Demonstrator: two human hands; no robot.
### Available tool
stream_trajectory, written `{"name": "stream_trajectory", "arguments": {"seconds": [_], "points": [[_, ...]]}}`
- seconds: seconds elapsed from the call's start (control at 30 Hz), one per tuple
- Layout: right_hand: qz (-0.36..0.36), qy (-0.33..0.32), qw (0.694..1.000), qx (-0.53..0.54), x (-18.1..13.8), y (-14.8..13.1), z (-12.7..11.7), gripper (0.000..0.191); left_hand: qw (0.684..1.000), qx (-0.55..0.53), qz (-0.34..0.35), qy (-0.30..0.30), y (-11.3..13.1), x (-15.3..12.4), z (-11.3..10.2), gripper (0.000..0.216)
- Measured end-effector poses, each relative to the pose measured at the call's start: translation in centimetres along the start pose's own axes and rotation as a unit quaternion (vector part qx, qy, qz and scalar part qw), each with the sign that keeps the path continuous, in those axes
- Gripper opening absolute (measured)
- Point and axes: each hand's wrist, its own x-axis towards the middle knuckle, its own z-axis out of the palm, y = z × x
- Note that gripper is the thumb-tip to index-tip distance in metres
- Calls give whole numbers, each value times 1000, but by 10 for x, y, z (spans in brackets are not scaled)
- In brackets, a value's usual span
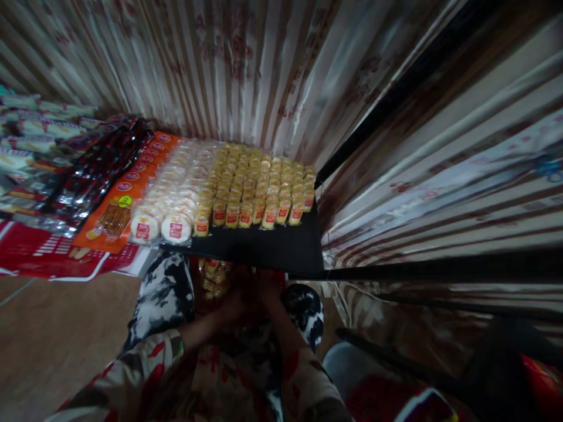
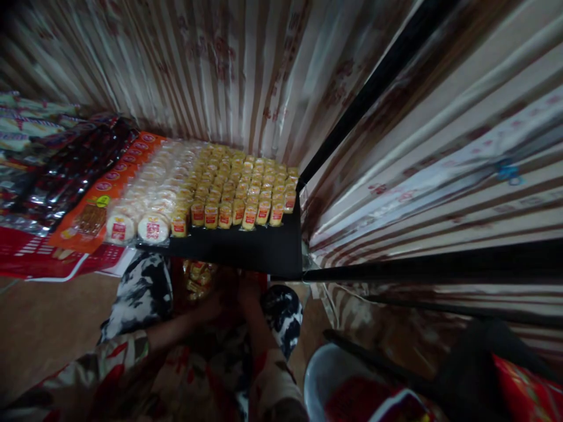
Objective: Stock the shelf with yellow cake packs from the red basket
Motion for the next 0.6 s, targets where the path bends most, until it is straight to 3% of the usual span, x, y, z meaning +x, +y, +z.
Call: {"name": "stream_trajectory", "arguments": {"seconds": [0.13, 0.27, 0.37, 0.6], "points": [[-55, 10, 996, 65, -8, 6, -11, 36, 997, -48, 51, 24, -4, 2, -3, 36], [-103, 23, 983, 150, -16, 14, -17, 40, 993, -90, 12, 72, -2, -3, -2, 38], [-119, 46, 968, 217, -22, 18, -19, 44, 989, -105, -6, 101, 3, -10, -1, 38], [-123, 107, 920, 356, -39, 22, -27, 39, 980, -100, 43, 164, 17, -29, -10, 38]]}}
